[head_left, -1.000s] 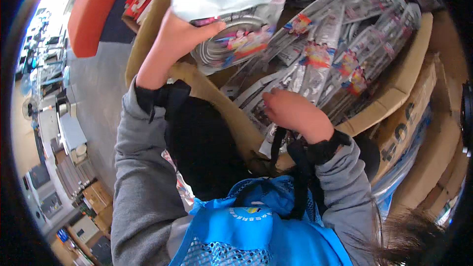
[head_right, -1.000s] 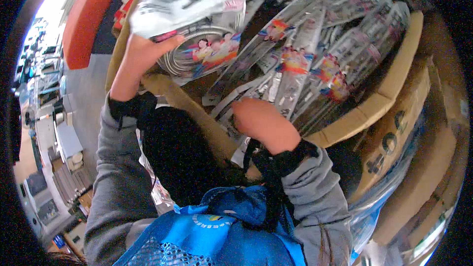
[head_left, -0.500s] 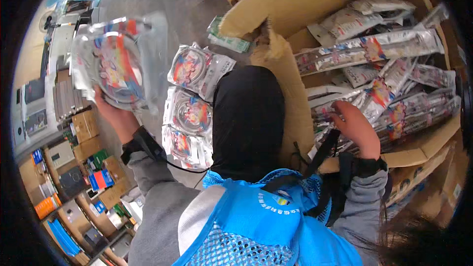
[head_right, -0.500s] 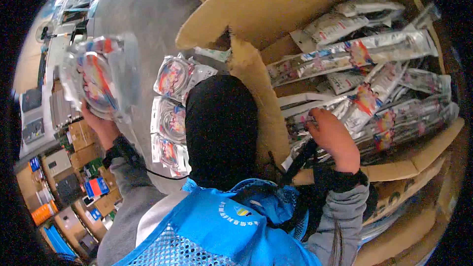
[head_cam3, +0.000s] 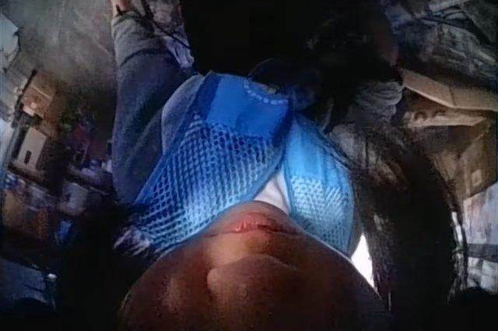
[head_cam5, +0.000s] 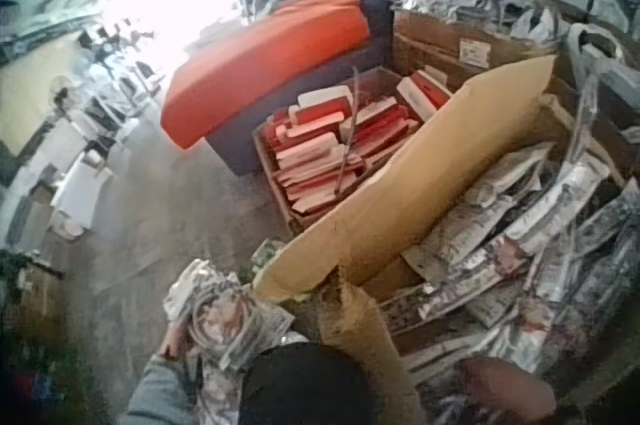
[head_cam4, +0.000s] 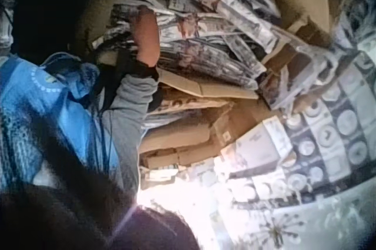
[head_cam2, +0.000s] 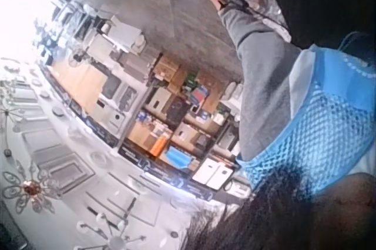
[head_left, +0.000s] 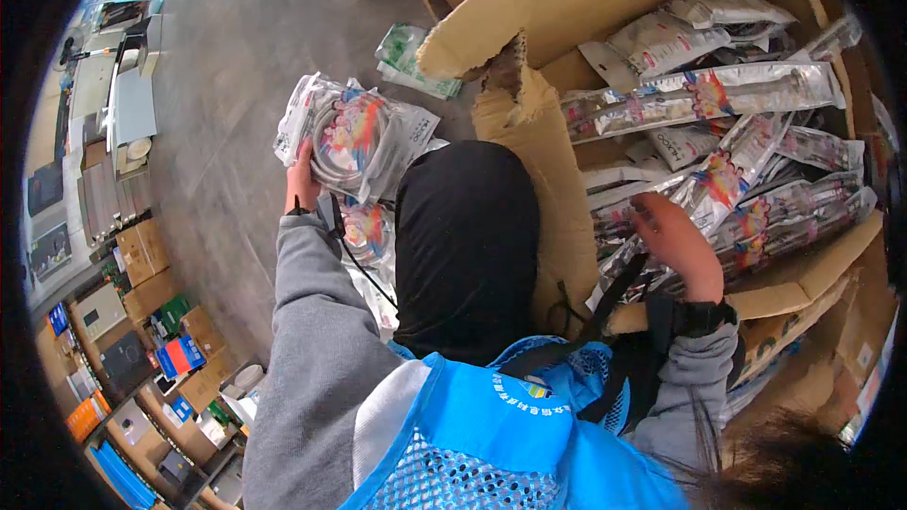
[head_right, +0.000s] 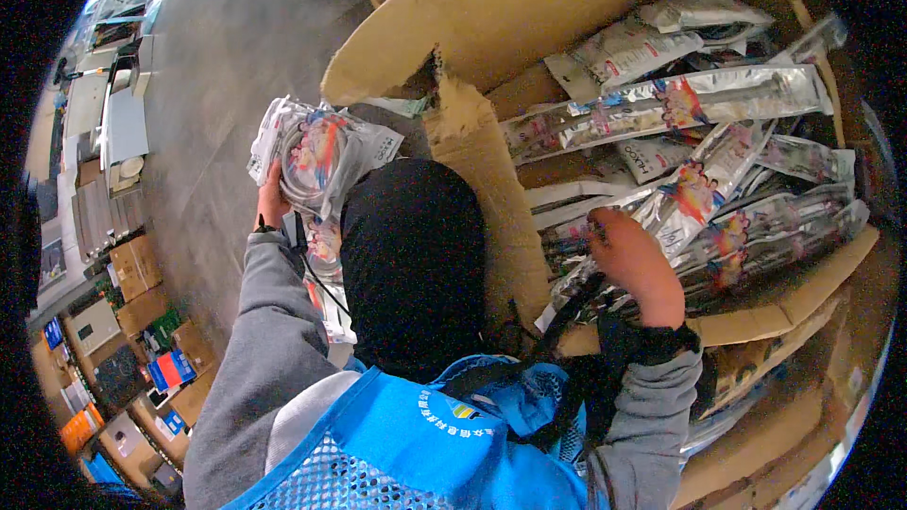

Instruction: The recorder is sorting and organizing packaged appliance parts or hardware accessories into a large cardboard container.

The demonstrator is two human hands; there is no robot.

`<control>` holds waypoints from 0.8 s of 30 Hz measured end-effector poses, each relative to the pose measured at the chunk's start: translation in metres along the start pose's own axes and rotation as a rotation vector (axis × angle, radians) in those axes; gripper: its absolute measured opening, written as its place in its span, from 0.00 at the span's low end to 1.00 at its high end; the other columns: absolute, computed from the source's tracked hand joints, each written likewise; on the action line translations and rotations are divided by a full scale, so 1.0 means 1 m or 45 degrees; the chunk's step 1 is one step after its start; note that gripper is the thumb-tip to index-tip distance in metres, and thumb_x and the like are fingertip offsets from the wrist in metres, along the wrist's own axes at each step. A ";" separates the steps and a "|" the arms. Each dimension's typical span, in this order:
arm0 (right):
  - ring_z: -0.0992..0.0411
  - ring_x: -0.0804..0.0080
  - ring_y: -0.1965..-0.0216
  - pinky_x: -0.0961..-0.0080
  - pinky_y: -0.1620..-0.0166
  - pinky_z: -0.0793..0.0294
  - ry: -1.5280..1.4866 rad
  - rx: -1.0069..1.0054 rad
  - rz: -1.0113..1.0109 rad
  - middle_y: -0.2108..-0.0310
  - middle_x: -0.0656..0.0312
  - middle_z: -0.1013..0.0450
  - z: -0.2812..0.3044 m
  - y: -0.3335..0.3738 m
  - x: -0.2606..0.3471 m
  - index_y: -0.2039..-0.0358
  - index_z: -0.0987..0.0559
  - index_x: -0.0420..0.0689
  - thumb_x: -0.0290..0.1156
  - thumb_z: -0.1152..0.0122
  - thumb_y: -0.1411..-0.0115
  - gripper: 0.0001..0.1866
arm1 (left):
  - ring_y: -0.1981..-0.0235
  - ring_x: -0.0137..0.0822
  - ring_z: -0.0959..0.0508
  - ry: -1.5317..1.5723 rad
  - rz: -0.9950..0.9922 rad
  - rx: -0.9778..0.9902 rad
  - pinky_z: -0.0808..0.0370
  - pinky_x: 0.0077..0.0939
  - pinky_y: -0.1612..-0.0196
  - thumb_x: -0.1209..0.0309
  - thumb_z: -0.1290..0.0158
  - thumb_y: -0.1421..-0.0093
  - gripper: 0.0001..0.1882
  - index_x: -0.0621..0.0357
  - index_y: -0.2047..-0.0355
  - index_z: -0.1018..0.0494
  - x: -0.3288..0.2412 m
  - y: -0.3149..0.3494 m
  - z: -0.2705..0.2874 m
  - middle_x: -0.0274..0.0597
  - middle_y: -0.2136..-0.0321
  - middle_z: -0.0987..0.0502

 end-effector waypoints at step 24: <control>0.30 0.62 0.69 0.68 0.69 0.31 0.361 -0.214 0.267 0.73 0.57 0.31 0.004 0.036 0.053 0.71 0.28 0.43 0.27 0.49 0.56 0.09 | 0.61 0.36 0.29 -1.754 -1.481 1.300 0.32 0.27 0.59 0.60 0.51 0.47 0.21 0.63 0.58 0.35 -0.013 0.311 -0.640 0.45 0.63 0.29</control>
Point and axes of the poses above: each hand's wrist, its own y-axis away from the middle knuckle, its own z-axis out of the back of the hand, x = y × z, the point moved 8 cm from there along -y, towards the middle knuckle
